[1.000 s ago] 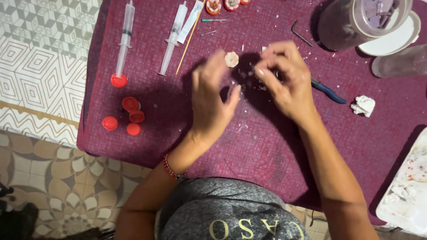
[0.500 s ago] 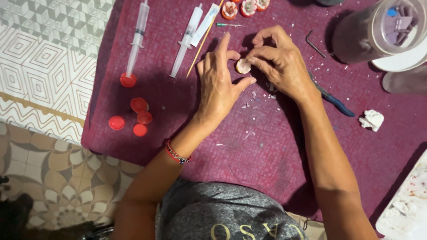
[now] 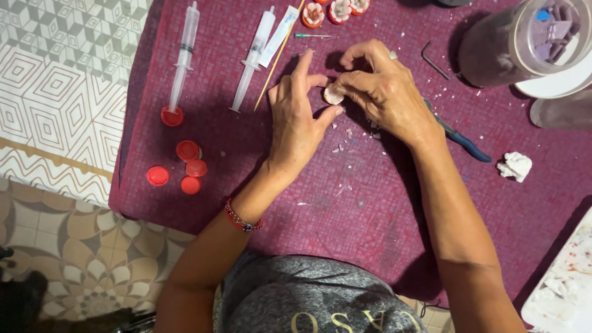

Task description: Crafting a miniature decorative item by cutting small pieces with pliers and assembling them on a base

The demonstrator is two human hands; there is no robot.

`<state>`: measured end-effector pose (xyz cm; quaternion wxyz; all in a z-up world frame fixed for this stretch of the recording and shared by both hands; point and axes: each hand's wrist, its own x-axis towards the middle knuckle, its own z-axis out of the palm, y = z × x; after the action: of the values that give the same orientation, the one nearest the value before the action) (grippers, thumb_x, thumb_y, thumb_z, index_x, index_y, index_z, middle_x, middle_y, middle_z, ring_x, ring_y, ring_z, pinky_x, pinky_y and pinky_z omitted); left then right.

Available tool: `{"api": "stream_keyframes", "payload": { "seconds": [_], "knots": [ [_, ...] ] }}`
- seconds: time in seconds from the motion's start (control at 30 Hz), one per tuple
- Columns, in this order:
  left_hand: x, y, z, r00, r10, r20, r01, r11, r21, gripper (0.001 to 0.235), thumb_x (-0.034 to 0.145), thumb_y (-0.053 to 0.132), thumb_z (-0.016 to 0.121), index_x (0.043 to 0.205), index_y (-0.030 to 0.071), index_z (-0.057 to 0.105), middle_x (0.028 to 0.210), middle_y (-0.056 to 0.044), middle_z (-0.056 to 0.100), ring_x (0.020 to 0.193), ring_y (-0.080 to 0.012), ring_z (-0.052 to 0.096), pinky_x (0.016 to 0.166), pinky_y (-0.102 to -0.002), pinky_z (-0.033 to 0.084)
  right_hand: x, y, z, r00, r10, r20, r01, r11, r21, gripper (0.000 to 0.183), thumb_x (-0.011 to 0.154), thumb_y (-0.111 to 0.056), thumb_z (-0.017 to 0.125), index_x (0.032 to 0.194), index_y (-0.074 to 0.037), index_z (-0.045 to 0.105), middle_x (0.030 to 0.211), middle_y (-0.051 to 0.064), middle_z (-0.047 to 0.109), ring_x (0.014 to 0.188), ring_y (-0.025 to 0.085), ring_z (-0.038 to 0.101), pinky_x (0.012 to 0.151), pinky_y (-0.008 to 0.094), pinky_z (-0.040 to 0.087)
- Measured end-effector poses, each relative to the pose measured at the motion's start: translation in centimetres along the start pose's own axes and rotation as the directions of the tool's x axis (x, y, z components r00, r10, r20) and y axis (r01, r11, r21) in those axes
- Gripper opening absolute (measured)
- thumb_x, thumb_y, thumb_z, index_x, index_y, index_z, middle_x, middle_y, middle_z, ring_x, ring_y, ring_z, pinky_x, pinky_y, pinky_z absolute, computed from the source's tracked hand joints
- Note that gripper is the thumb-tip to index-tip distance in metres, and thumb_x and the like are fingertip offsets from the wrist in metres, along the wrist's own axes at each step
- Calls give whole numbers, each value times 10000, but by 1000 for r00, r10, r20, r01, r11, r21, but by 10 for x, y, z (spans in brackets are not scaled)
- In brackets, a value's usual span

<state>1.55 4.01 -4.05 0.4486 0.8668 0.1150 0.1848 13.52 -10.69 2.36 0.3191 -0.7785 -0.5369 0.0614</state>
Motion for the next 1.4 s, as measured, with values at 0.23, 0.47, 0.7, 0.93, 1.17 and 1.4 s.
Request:
{"api": "stream_keyframes", "payload": {
  "seconds": [0.23, 0.47, 0.7, 0.93, 1.17, 1.4],
  "knots": [
    [-1, 1, -1, 1000, -1, 4, 1, 1000, -7, 1039, 763, 149, 971, 1552, 111, 297, 1222, 21, 743, 1219, -236, 614, 1045, -421, 379, -4, -2, -4, 1000, 0, 25, 2, 996, -90, 170, 1083, -162, 673, 1120, 0, 706, 1236, 161, 544, 1009, 342, 590, 795, 455, 486],
    [0, 2, -1, 1000, 19, -5, -19, 1000, 13, 987, 794, 141, 950, 1544, 99, 311, 1191, 74, 737, 1162, -220, 610, 1029, -411, 380, -6, 1, -4, 1000, 4, 1, -4, 998, -70, 181, 1084, -192, 669, 1113, -22, 725, 1218, 159, 550, 1025, 329, 594, 826, 446, 496],
    [0, 2, -1, 1000, 13, 0, -13, 1000, 19, 967, 803, 152, 939, 1540, 105, 315, 1196, 81, 741, 1168, -221, 604, 1025, -411, 379, -8, 4, -2, 1000, 13, 25, -11, 996, -87, 193, 1083, -226, 661, 1135, -59, 743, 1240, 144, 544, 1016, 311, 595, 825, 450, 491],
    [0, 1, 0, 1000, 26, -11, -26, 999, 19, 974, 788, 145, 948, 1535, 112, 324, 1204, 74, 748, 1161, -232, 611, 1023, -417, 384, -5, -6, -4, 998, 25, 66, -19, 996, -85, 193, 1097, -188, 622, 1146, -41, 737, 1232, 157, 539, 1037, 348, 585, 805, 470, 493],
    [-1, 0, 1, 999, 39, -16, -38, 999, 23, 979, 786, 129, 951, 1537, 111, 324, 1201, 76, 744, 1166, -225, 615, 1037, -413, 383, -4, -7, -5, 998, 0, 56, 6, 994, -109, 151, 1080, -168, 665, 1136, -58, 751, 1218, 155, 549, 1045, 345, 593, 798, 477, 496],
    [-1, 1, 1, 999, 40, -13, -40, 999, 20, 949, 795, 141, 943, 1528, 121, 341, 1206, 88, 743, 1160, -213, 620, 1045, -394, 374, -3, -6, -4, 998, -36, 53, 42, 993, -113, 132, 1056, -152, 704, 1132, -70, 773, 1190, 152, 565, 1053, 355, 589, 786, 481, 506]
  ]
}}
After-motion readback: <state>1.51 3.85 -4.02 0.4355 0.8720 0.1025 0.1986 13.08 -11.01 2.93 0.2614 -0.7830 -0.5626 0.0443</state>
